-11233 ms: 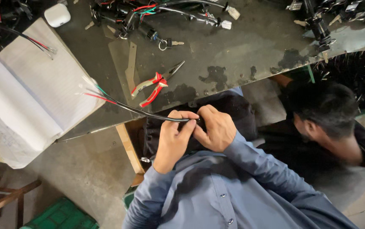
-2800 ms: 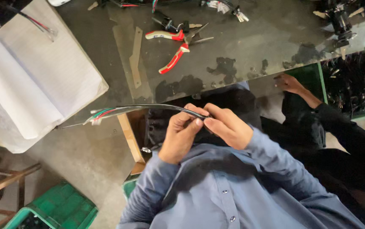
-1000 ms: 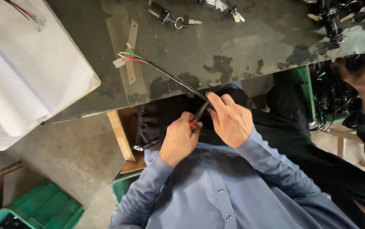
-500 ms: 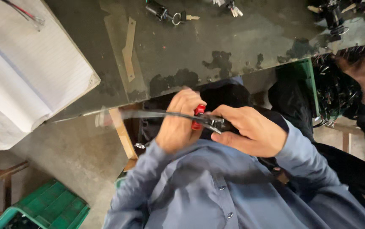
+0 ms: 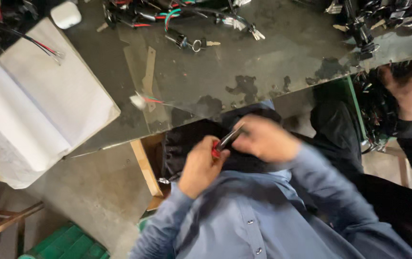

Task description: The person repeatedly picks up wire harnesses from a pile on the table, uses pliers to strip the outer insulation, and then inserts a black plastic connector into the exposed wires. The finished units are tossed onto a growing pile on the table.

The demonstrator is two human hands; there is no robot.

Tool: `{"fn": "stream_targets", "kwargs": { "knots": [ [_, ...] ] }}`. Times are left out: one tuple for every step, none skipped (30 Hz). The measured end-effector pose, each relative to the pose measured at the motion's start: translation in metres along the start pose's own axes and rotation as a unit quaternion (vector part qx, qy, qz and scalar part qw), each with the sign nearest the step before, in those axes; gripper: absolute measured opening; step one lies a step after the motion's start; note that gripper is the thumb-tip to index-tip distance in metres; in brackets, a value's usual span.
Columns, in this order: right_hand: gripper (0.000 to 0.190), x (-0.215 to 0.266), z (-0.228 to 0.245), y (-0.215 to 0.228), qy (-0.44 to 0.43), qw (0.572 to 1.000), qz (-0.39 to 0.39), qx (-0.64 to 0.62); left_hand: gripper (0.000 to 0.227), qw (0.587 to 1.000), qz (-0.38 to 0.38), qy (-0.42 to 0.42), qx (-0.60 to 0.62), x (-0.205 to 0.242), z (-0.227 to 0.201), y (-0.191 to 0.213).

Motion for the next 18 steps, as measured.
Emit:
{"fn": "stream_targets", "kwargs": {
  "knots": [
    [0.016, 0.01, 0.017, 0.038, 0.244, 0.925, -0.113, 0.268, 0.027, 0.999, 0.004, -0.038, -0.026, -0.007, -0.005, 0.013],
    [0.021, 0.015, -0.026, 0.076, -0.135, 0.947, -0.228, 0.181, 0.027, 0.996, 0.008, -0.077, -0.051, -0.016, -0.01, 0.024],
    [0.033, 0.029, -0.014, 0.111, -0.058, 0.863, -0.443, 0.235, 0.026, 0.99, -0.018, -0.102, -0.097, -0.027, -0.014, 0.034],
    [0.031, 0.034, -0.01, 0.113, -0.038, 0.87, -0.439, 0.219, 0.026, 0.981, -0.045, -0.127, -0.142, -0.039, -0.019, 0.043],
    [0.028, 0.033, -0.004, 0.114, -0.014, 0.876, -0.438, 0.203, 0.035, 0.977, -0.031, -0.123, -0.173, -0.055, -0.02, 0.048],
    [0.026, 0.032, 0.006, 0.111, 0.011, 0.88, -0.436, 0.186, 0.046, 0.972, -0.017, -0.118, -0.204, -0.073, -0.021, 0.052],
    [0.024, 0.035, 0.017, 0.102, 0.033, 0.885, -0.432, 0.17, 0.056, 0.956, -0.077, -0.19, -0.208, -0.09, -0.032, 0.058],
    [0.022, 0.036, 0.03, 0.09, 0.054, 0.889, -0.428, 0.153, 0.065, 0.933, -0.136, -0.261, -0.209, -0.107, -0.042, 0.061],
    [0.023, 0.032, 0.042, 0.072, 0.076, 0.9, -0.411, 0.126, 0.061, 0.93, -0.161, -0.273, -0.185, -0.132, -0.046, 0.061],
    [0.025, 0.029, 0.053, 0.056, 0.096, 0.91, -0.392, 0.099, 0.056, 0.926, -0.186, -0.285, -0.162, -0.157, -0.049, 0.061],
    [0.025, 0.022, 0.05, 0.035, 0.016, 0.934, -0.357, 0.007, 0.052, 0.914, -0.211, -0.297, -0.179, -0.18, -0.052, 0.058],
    [0.024, 0.018, 0.053, 0.017, 0.003, 0.944, -0.327, -0.039, 0.047, 0.901, -0.235, -0.308, -0.196, -0.201, -0.056, 0.054],
    [0.024, 0.019, 0.055, 0.001, -0.004, 0.948, -0.299, -0.109, 0.045, 0.884, -0.244, -0.319, -0.238, -0.217, -0.06, 0.048],
    [0.024, 0.02, 0.054, -0.012, -0.01, 0.946, -0.269, -0.178, 0.044, 0.866, -0.252, -0.33, -0.28, -0.231, -0.065, 0.043],
    [0.022, 0.027, 0.05, -0.02, -0.004, 0.951, -0.25, -0.181, 0.042, 0.847, -0.258, -0.338, -0.319, -0.237, -0.07, 0.039],
    [0.02, 0.033, 0.045, -0.026, 0.002, 0.956, -0.231, -0.183, 0.034, 0.856, -0.256, -0.338, -0.295, -0.237, -0.074, 0.04],
    [0.018, 0.035, 0.039, -0.031, 0.012, 0.959, -0.214, -0.186, 0.026, 0.862, -0.256, -0.342, -0.272, -0.235, -0.081, 0.049],
    [0.016, 0.037, 0.026, -0.033, -0.021, 0.955, -0.21, -0.209, 0.02, 0.868, -0.256, -0.346, -0.25, -0.229, -0.09, 0.059]
  ]
}}
Point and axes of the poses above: each hand's wrist, its own x-axis away from the middle knuckle, its own y-axis out of the back of the hand, z = x × y, the point moved 6 cm from there along -x, towards the middle knuckle, and after that the axes turned 10 degrees about -z, right-handed, at the moved point
